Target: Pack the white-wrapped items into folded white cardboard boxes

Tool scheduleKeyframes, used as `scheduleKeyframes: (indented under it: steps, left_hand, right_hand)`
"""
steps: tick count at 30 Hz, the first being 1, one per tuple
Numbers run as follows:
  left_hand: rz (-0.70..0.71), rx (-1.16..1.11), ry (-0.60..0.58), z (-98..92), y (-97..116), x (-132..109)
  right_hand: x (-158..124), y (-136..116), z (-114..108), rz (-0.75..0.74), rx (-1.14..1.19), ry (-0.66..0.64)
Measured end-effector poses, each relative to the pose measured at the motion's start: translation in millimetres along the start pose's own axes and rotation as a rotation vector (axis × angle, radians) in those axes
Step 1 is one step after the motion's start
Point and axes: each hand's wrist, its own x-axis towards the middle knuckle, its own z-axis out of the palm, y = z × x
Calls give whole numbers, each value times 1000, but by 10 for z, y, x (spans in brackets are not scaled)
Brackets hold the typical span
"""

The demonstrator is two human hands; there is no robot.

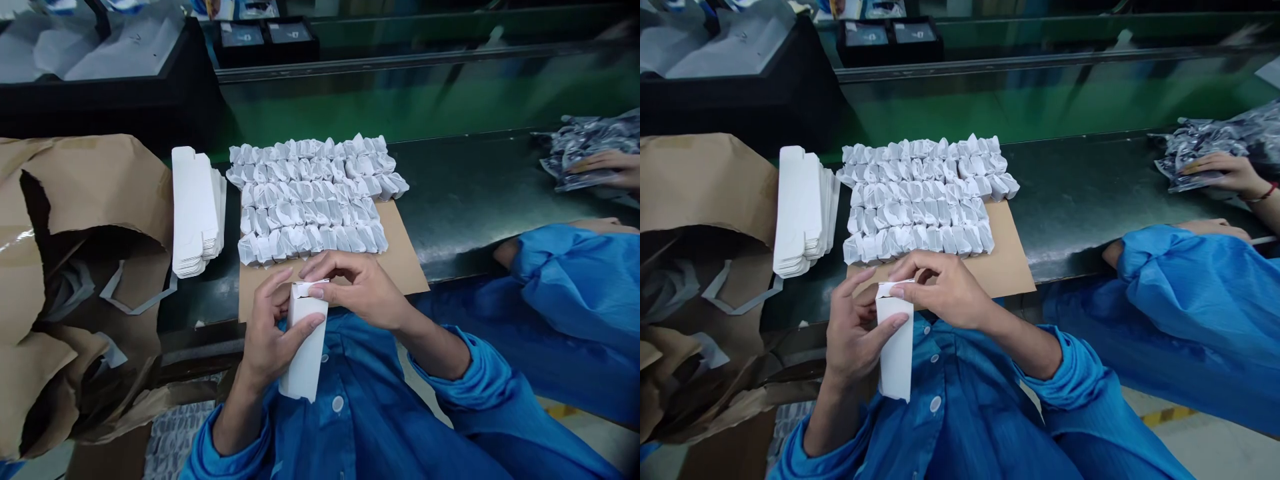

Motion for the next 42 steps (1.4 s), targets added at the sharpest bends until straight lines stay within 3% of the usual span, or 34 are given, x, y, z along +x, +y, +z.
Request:
scheduleKeyframes:
  steps: [5, 12, 17, 18, 20, 22, 24, 25, 27, 29, 31, 34, 35, 36, 39, 40, 42]
  left_hand:
    - [85, 164, 42, -43, 55, 26]
    - [147, 68, 58, -41, 77, -21]
    - [308, 64, 120, 3, 2, -64]
    - [329, 71, 189, 17, 0, -52]
    - [341, 77, 436, 39, 16, 12]
    - [342, 59, 698, 42, 56, 122]
    - [357, 40, 807, 20, 107, 237]
    - [366, 47, 791, -2, 135, 281]
    - [408, 192, 650, -63, 193, 315]
    - [468, 407, 443, -139, 248, 282]
    - [610, 671, 149, -210, 281, 215]
    - [883, 982, -310, -282, 248, 148]
    - [933, 1043, -392, -299, 215, 144]
    - [944, 1060, -414, -316, 172, 147]
    - [843, 1037, -331, -365, 10, 161]
    - [797, 1027, -295, -378, -52, 156]
    - [695, 1026, -220, -394, -178, 122]
  right_hand:
    - [-77, -64, 30, -97, -197, 36]
    - [-203, 92, 171, -511, -433, 184]
    - [-206, 118, 134, -543, -515, 62]
    - [-221, 129, 132, -527, -494, 52]
    - [-284, 181, 155, -437, -387, 96]
    - [-379, 267, 198, -259, -249, 108]
    - [-477, 362, 219, -38, -185, 11]
    - [-517, 401, 209, 54, -180, -44]
    - [-570, 441, 133, 185, -146, -87]
    - [-582, 411, 0, 292, -55, -102]
    - [-557, 311, -158, 378, 6, -207]
    - [-457, 109, -417, 263, -117, -445]
    - [-412, 60, -519, 179, -222, -417]
    - [-364, 32, -630, 101, -364, -296]
    - [-270, 115, -981, 2, -858, 219]
    - [-275, 188, -1076, 6, -987, 267]
    - [-362, 348, -1188, 29, -1140, 177]
